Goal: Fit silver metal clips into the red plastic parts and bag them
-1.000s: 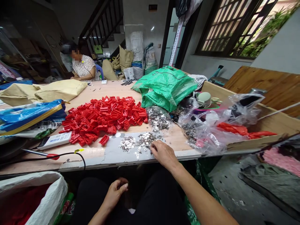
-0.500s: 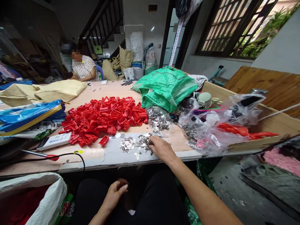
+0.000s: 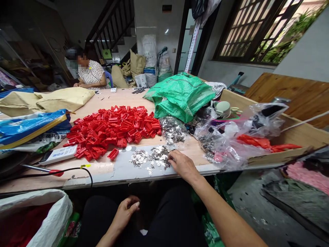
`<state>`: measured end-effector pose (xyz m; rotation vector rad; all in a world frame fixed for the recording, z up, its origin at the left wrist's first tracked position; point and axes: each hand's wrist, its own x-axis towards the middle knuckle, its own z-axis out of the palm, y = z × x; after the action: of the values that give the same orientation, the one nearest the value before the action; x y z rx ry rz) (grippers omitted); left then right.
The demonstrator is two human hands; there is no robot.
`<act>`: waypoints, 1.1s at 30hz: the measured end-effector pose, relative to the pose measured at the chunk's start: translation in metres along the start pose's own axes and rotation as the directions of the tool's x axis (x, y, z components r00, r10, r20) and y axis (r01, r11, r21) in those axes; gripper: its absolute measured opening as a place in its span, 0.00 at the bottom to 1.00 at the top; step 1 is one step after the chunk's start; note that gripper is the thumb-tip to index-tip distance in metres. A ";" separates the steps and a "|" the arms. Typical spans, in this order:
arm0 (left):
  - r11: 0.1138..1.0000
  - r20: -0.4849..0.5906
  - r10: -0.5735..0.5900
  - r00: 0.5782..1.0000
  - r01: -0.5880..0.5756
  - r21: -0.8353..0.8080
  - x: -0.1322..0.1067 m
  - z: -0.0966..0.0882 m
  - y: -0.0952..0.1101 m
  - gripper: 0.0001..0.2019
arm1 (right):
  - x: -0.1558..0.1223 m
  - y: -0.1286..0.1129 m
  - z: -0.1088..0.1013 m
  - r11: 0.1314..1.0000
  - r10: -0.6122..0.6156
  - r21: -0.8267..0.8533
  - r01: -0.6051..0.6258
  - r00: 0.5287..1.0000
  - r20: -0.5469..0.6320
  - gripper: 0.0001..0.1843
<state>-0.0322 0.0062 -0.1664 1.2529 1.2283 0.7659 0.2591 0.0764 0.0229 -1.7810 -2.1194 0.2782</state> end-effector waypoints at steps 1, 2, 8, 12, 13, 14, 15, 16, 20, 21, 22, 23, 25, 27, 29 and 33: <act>1.000 0.002 0.002 1.000 -0.002 0.000 0.000 0.000 0.000 0.16 | -0.002 0.001 0.000 1.000 -0.023 0.013 0.023 1.000 0.011 0.07; 1.000 0.004 0.004 1.000 -0.004 -0.001 0.000 0.000 -0.001 0.16 | -0.004 0.002 0.000 0.998 -0.047 0.031 0.047 0.999 0.020 0.07; 1.000 0.008 -0.002 1.000 0.002 -0.007 0.000 0.001 0.001 0.17 | -0.009 0.012 0.001 0.987 -0.080 0.133 0.085 0.996 -0.040 0.07; 1.000 -0.009 -0.014 1.000 0.014 -0.005 0.000 0.000 0.003 0.19 | -0.009 0.011 0.004 0.989 -0.060 0.128 0.067 0.996 -0.059 0.08; 1.000 -0.012 -0.016 1.000 0.016 -0.004 0.000 0.000 0.004 0.19 | -0.009 0.009 0.005 0.990 -0.056 0.124 0.063 0.997 -0.060 0.08; 1.000 -0.014 -0.019 1.000 0.019 -0.004 -0.001 0.000 0.004 0.20 | -0.009 0.008 0.006 0.991 -0.051 0.119 0.058 0.997 -0.061 0.08; 1.000 -0.015 -0.021 1.000 0.021 -0.004 -0.001 0.000 0.005 0.20 | -0.008 0.006 0.007 0.993 -0.043 0.110 0.049 0.997 -0.064 0.08; 1.000 -0.015 -0.024 1.000 0.024 -0.004 -0.001 0.000 0.005 0.20 | -0.008 0.004 0.009 0.994 -0.032 0.098 0.038 0.997 -0.064 0.07; 1.000 -0.014 -0.029 0.999 0.029 -0.004 -0.001 0.000 0.007 0.20 | -0.005 -0.001 0.012 0.999 0.025 0.025 -0.024 0.999 -0.023 0.06; 1.000 -0.013 -0.029 0.999 0.029 -0.003 -0.001 0.000 0.007 0.20 | -0.004 -0.002 0.012 0.999 0.032 0.014 -0.031 0.999 -0.012 0.05; 1.000 -0.013 -0.028 1.000 0.028 -0.003 -0.001 0.000 0.007 0.19 | -0.003 -0.002 0.012 0.999 0.034 0.007 -0.034 0.999 -0.004 0.05; 1.000 -0.012 -0.027 1.000 0.027 -0.003 -0.001 0.000 0.007 0.19 | -0.002 -0.003 0.011 0.999 0.033 0.006 -0.033 0.999 -0.001 0.04; 1.000 -0.012 -0.025 1.000 0.025 -0.004 -0.001 0.000 0.006 0.19 | -0.002 -0.003 0.010 1.000 0.030 0.008 -0.030 1.000 0.005 0.04; 1.000 -0.012 -0.024 1.000 0.024 -0.005 0.000 0.000 0.005 0.19 | -0.001 -0.004 0.010 0.999 0.032 0.007 -0.032 0.999 0.010 0.04; 1.000 -0.012 -0.026 1.000 0.026 -0.004 0.000 0.000 0.005 0.18 | -0.001 -0.004 0.009 0.999 0.038 0.006 -0.038 0.999 0.011 0.04; 1.000 -0.012 -0.030 0.999 0.030 -0.004 0.000 0.000 0.004 0.18 | 0.000 -0.004 0.009 0.999 0.033 0.000 -0.033 0.999 0.017 0.06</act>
<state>-0.0312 0.0070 -0.1629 1.2253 1.2519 0.7546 0.2523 0.0769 0.0160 -1.8215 -2.1028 0.3038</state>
